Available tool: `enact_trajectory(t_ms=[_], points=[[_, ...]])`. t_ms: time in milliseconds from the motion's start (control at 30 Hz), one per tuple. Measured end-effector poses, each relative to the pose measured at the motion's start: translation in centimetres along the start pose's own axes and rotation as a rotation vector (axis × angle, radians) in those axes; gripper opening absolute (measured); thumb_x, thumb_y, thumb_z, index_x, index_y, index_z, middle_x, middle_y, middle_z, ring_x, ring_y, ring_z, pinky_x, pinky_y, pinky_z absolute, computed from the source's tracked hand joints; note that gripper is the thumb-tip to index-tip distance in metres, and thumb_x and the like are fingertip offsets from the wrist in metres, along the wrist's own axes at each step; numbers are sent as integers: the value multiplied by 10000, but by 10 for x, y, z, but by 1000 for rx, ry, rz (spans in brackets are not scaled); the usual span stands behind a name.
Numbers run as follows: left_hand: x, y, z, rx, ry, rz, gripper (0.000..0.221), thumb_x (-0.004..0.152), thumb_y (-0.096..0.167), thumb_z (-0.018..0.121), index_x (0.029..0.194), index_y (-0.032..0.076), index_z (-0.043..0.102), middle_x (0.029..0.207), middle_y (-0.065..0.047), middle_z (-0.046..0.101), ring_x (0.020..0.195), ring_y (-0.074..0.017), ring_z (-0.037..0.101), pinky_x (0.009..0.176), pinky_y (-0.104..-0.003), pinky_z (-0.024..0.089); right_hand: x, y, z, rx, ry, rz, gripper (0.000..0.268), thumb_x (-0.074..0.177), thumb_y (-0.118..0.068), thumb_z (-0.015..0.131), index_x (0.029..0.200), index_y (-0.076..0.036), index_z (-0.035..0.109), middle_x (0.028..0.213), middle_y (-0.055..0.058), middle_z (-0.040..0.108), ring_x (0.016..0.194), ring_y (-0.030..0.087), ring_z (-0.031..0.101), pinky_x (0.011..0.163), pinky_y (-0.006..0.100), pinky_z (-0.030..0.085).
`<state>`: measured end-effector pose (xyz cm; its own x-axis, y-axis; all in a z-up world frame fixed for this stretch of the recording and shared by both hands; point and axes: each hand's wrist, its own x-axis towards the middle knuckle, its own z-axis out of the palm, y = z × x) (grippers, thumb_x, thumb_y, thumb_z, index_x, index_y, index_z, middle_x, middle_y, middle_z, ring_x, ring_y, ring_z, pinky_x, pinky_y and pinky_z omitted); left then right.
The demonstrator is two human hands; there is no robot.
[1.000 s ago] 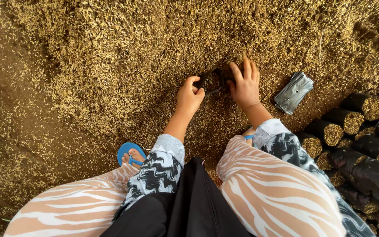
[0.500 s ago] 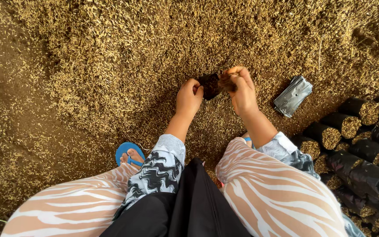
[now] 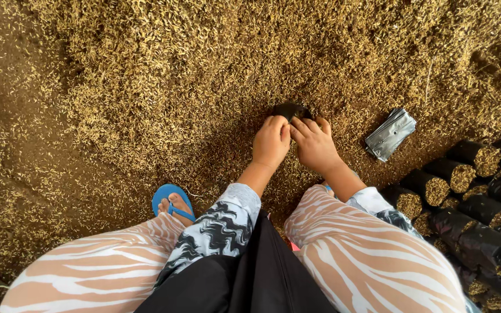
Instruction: The person scoops loose dried plant material from a large pile on the ground and fills small black plastic planting pouches. They fold the tops of the pouches to close them and place the filled pouches in a stack nearby.
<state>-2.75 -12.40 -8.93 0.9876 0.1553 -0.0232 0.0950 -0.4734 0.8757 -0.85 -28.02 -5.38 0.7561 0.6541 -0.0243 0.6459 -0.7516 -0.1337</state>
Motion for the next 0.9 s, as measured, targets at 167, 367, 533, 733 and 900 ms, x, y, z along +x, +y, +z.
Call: enact_trajectory(t_ms=[167, 367, 533, 733, 900], points=[[-8, -4, 10, 14, -31, -68, 77, 958, 165, 616, 946, 95, 586, 964, -132, 652, 811, -397, 649, 679, -497, 528, -1, -3, 20, -106, -104, 45, 442, 806, -176, 664, 1244, -115, 659, 1347, 90, 610, 1233, 278, 540, 1141, 556, 310], [-3, -21, 20, 14, 10, -90, 62, 955, 149, 613, 941, 90, 599, 946, -136, 654, 819, -388, 651, 702, -481, 539, 22, -13, 18, -128, -180, 121, 378, 802, -240, 684, 1168, -148, 706, 1263, 79, 616, 1167, 298, 532, 1078, 553, 315], [9, -22, 11, -1, 51, -119, 91, 925, 166, 671, 934, 87, 627, 905, -120, 677, 816, -354, 663, 704, -466, 536, 43, -14, -1, -167, -352, 119, 305, 835, -257, 674, 1125, -170, 717, 1247, 52, 612, 1194, 286, 522, 1058, 506, 351], [35, -7, -21, -83, -173, -302, 199, 882, 255, 737, 992, 110, 658, 910, -56, 704, 792, -246, 719, 721, -397, 579, 14, 9, -21, 423, 147, 143, 330, 828, -49, 632, 1131, -140, 723, 1220, 56, 700, 1126, 293, 617, 974, 488, 480], [63, 9, -21, 86, -103, 113, 374, 769, 214, 809, 1092, 86, 671, 1047, -133, 650, 865, -305, 693, 721, -414, 564, 3, 2, 13, 1186, 127, 1127, 203, 939, -190, 695, 1045, -87, 556, 903, 118, 645, 741, 232, 669, 667, 401, 567]])
